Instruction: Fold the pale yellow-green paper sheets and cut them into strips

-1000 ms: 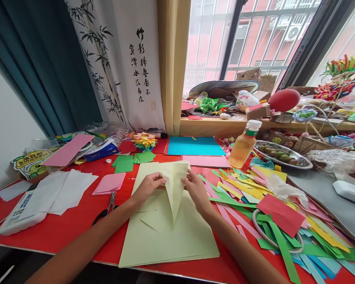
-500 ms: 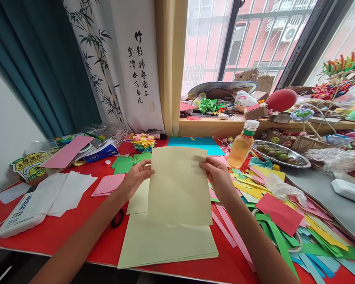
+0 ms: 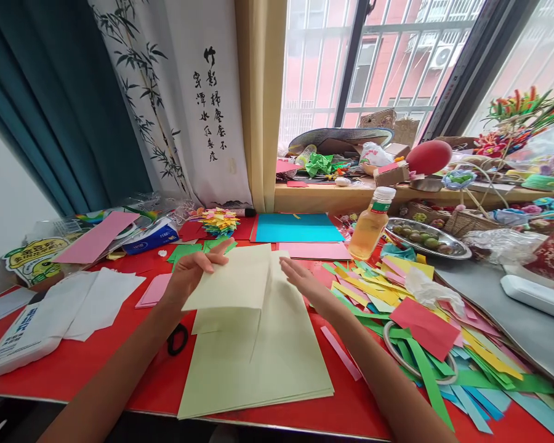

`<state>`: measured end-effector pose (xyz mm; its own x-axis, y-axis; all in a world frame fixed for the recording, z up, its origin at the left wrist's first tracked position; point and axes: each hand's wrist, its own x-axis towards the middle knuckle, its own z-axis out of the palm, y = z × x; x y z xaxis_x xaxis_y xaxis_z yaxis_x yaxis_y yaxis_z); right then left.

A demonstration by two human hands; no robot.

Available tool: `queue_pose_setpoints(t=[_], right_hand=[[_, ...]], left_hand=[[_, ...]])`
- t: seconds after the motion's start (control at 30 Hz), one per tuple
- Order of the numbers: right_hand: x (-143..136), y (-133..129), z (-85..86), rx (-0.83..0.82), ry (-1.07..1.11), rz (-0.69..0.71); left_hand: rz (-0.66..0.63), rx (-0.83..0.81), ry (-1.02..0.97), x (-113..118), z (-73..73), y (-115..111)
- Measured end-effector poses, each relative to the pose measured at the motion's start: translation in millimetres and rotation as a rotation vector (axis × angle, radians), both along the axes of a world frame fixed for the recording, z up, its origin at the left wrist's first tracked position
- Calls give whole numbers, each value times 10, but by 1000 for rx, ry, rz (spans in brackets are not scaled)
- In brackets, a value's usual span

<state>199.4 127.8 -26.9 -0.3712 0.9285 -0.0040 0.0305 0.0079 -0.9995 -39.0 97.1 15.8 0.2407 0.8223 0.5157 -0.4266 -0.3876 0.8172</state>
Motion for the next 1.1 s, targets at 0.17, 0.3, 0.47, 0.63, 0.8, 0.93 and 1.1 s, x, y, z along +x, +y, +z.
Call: queue_pose_setpoints(t=[0.17,0.3,0.47,0.63,0.8,0.93,1.1], right_hand=[[-137,-62,15,-44,170,121],[-56,-102,124,-62,119,105],[-54,-208,205,-86,-160,259],[-148,-287,222,42,-245,435],[-139,-213,124,86,-399,326],[-141,-178,66,102,-502,273],[-154,-186,41,185,-547,276]], left_hand=[[-73,-25,101,-22,-20,-1],[-127,-35,280,-98,73,-5],[-63,-74,545,-18,93,-22],[-18,-127,928,176,-148,2],[23,-108,1032,217,-328,73],[59,-87,1011,210,-333,83],[35,-73,1015,245,-320,49]])
